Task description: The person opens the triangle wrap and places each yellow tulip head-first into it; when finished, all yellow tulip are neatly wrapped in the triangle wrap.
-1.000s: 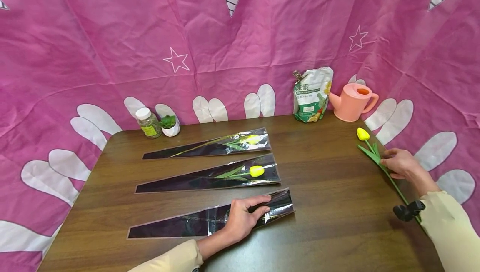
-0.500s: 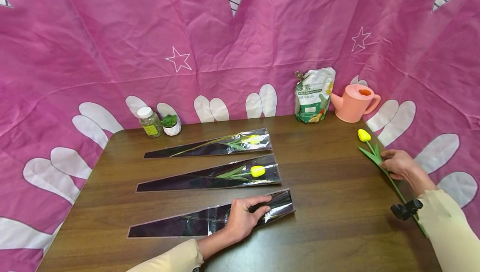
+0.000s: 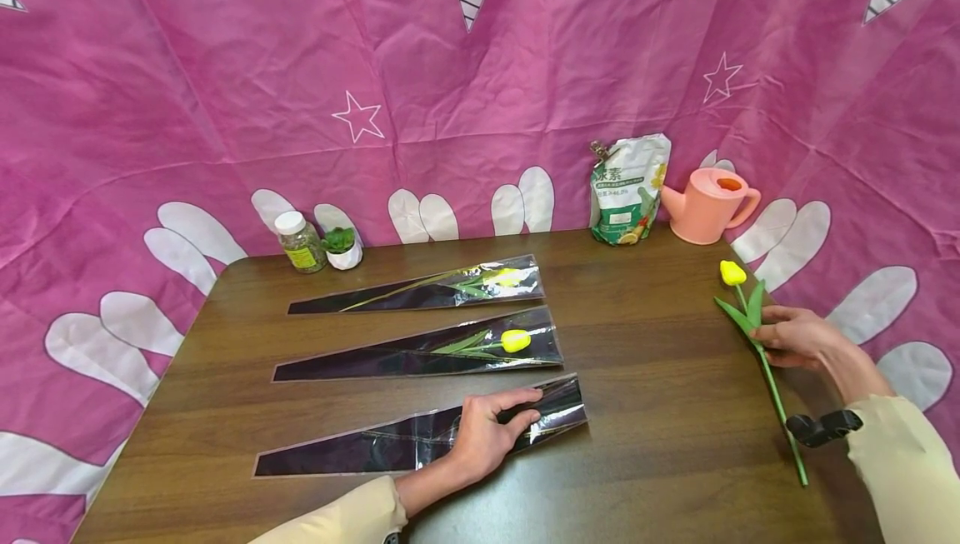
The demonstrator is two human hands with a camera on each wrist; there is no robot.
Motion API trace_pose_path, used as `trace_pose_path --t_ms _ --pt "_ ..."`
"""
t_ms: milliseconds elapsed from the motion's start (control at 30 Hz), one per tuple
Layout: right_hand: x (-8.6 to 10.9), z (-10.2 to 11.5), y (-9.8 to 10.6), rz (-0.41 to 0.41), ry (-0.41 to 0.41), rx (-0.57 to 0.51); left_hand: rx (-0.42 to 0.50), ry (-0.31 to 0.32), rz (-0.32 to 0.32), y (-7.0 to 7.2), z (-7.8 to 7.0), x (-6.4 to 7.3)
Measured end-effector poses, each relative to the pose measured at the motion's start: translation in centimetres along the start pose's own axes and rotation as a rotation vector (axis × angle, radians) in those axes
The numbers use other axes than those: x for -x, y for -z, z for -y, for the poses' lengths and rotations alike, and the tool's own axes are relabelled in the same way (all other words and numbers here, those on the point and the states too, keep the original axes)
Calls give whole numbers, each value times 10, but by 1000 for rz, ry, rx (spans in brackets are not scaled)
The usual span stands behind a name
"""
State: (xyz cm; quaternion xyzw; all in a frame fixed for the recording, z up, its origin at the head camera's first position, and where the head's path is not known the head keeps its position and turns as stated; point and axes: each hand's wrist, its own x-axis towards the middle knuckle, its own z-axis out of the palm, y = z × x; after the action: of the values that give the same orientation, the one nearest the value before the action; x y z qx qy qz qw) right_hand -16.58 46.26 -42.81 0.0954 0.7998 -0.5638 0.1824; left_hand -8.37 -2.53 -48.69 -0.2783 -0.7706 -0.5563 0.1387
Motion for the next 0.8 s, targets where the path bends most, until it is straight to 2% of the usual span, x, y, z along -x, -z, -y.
trace_pose_path --t_ms 167,333,467,633,800 --pt "2 -7 -8 62 69 -175 3 -11 2 -1 1 0" --pt "6 -14 -19 158 215 -351 5 -14 -1 -1 1 0" --pt "12 -10 -31 244 322 -458 3 -5 -2 -1 -1 0" --pt "18 -4 -50 308 423 -561 1 -11 -4 -2 -1 -1" --pt "22 -3 -64 312 491 -626 2 -16 -8 -2 0 -1"
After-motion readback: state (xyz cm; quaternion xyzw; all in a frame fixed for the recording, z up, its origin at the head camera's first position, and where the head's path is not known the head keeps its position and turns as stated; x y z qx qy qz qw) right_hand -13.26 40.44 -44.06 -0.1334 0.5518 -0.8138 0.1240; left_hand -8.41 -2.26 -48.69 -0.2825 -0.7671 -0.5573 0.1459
